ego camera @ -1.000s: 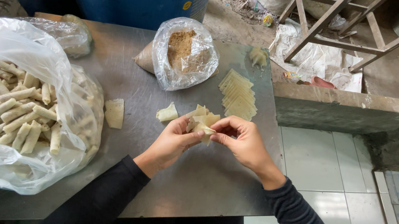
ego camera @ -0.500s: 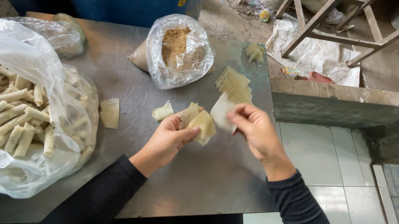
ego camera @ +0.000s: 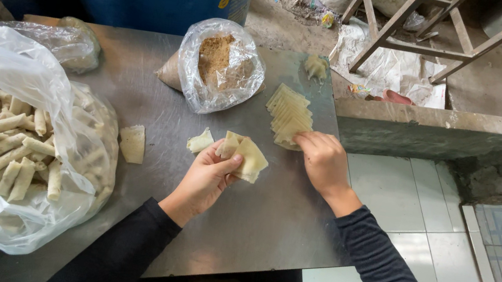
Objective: The person takes flat pieces of dough from a metal table, spoons brown filling from a plastic-lined cone onto each piece, spreads it, and folds the dough over the filling. The folded pieces are stacked in a pile on the table next to a bag of already rolled dough cylinders.
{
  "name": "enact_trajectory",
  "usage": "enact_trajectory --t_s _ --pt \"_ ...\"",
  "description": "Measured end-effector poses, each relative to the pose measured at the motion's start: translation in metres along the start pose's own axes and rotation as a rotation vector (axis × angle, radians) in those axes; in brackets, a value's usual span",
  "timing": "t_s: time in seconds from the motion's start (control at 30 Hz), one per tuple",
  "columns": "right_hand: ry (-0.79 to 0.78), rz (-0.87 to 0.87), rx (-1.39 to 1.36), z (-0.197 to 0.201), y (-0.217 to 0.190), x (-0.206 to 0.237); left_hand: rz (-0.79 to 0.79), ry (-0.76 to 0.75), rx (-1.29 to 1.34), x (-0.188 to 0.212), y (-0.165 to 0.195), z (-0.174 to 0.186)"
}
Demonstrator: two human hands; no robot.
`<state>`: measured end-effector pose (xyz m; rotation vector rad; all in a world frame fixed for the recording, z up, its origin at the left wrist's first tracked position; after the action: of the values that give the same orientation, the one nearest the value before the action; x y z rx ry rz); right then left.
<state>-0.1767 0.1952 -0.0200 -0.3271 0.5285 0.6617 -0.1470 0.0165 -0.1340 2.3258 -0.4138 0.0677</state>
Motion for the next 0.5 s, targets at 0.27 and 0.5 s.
enact_trajectory --t_s 0.27,0.5 --pt "-0.010 0.043 0.056 0.000 -0.009 0.005 0.027 -0.020 0.011 0.006 0.003 -0.011" --pt "-0.084 -0.119 -0.285 0.020 -0.021 -0.011 0.022 -0.136 0.000 0.012 0.010 -0.028"
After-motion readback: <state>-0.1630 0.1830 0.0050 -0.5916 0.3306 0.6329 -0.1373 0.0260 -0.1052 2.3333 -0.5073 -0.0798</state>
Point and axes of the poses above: each hand's wrist, its own x-axis away from the middle knuckle, its own z-axis out of the back of the hand, y = z × x, the point moved 10 cm from there along -x, towards the middle knuckle, and after that the axes turned 1 degree about -z, right-handed, at the moved point
